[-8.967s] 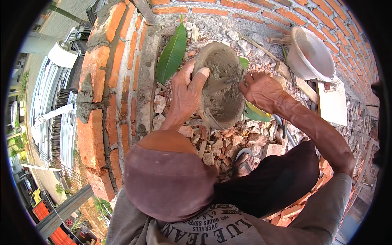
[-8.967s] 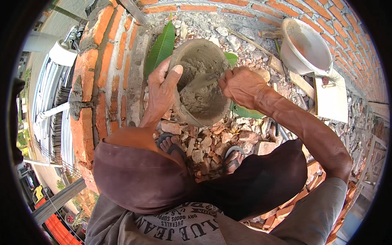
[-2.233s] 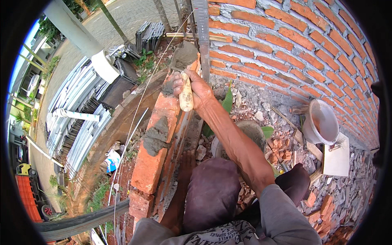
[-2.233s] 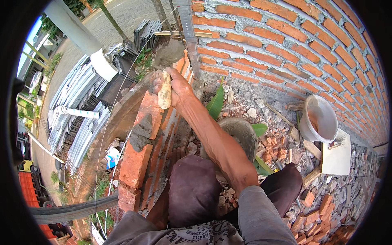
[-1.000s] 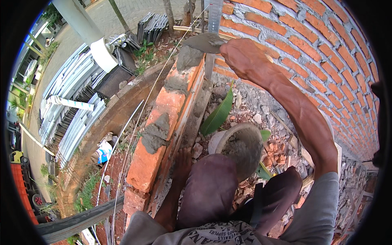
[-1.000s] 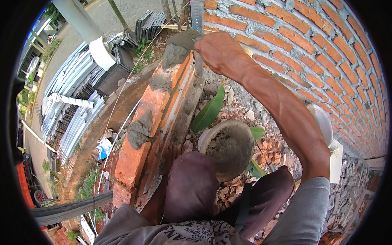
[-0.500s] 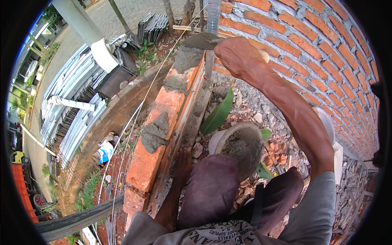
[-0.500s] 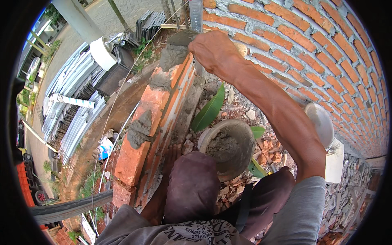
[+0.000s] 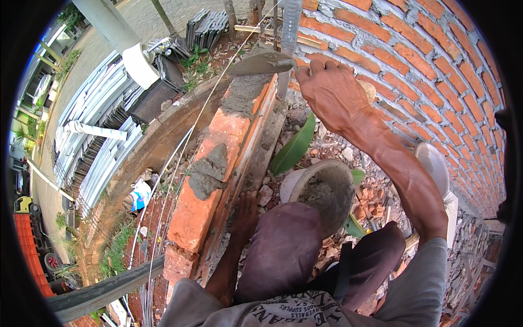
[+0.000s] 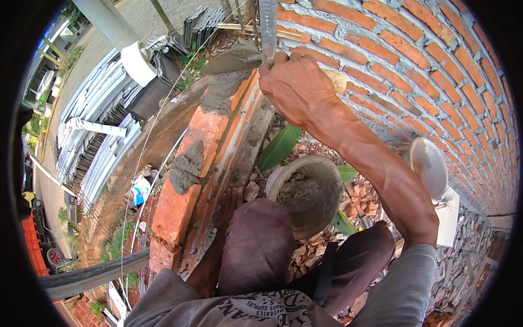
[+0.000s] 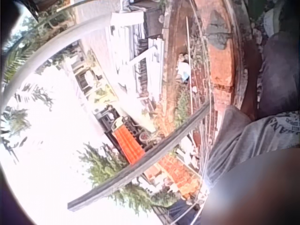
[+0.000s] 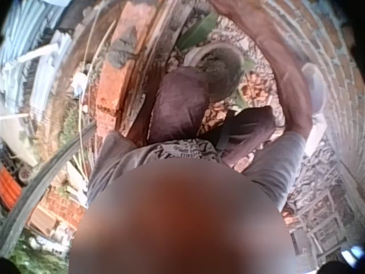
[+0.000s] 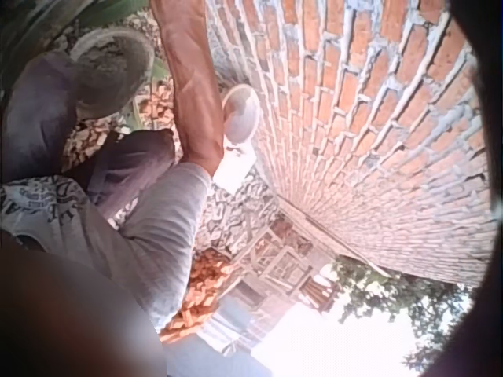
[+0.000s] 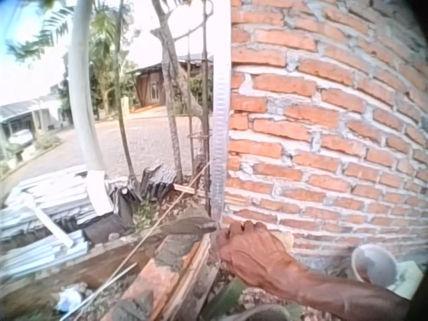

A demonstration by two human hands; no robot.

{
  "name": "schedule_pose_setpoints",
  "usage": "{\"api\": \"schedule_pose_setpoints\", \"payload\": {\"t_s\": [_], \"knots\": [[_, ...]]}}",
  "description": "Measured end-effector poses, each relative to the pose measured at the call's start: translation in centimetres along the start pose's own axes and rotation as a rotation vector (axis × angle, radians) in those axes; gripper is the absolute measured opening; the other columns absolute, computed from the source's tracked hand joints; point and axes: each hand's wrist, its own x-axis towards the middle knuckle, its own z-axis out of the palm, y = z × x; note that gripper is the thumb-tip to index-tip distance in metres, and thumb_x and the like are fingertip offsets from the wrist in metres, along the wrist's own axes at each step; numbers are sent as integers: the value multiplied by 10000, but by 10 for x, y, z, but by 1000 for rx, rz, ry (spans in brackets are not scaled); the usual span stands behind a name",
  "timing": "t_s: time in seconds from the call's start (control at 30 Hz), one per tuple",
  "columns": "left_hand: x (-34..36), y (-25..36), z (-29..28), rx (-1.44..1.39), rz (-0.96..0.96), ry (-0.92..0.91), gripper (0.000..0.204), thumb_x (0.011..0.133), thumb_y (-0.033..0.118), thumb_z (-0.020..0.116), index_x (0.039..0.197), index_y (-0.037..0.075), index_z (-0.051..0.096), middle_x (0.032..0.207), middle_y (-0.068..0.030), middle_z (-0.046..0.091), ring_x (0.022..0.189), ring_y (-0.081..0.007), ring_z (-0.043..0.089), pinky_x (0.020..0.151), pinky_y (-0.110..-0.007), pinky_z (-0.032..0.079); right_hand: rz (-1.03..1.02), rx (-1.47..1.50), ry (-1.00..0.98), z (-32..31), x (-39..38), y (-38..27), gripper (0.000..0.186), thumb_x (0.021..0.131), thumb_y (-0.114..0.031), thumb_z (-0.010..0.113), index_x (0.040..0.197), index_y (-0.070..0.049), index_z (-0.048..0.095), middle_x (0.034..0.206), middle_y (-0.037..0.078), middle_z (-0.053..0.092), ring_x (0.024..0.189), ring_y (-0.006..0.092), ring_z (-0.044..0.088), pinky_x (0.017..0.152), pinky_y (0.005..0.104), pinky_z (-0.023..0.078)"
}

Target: The person places red bricks onto a partially built wall, aligns them, and uses a trowel to apply and spread mortar between the bricks. The person also breaks a brick with a hammer and continues laying bricks along the wall line.

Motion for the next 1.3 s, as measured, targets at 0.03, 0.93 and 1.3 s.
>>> {"api": "schedule_pose_setpoints", "payload": {"t_s": [0.03,0.93,1.3], "knots": [[1,-1,1,3,3,0,589,900,207,564,1386,-74,385,1520,-300,301,1459,-455,225,1191,-554,211,21,-70,46,3,3,4,302,799,-48,617,1070,84,596,967,245,630,897,373,675,757,476,563],[-1,-6,12,71,7,-31,520,935,144,498,1417,-11,381,1558,-257,273,1480,-403,225,1191,-523,247,793,1938,-253,104,-23,-6,319,1028,-303,519,981,4,595,767,58,540,580,154,542,522,358,502],[4,-17,50,289,70,306,496,955,211,475,1403,11,404,1549,-240,300,1475,-399,239,1192,-517,247,809,2569,-64,140,-11,-98,338,1048,-346,471,985,-30,572,718,18,541,565,114,516,468,287,465]]}}
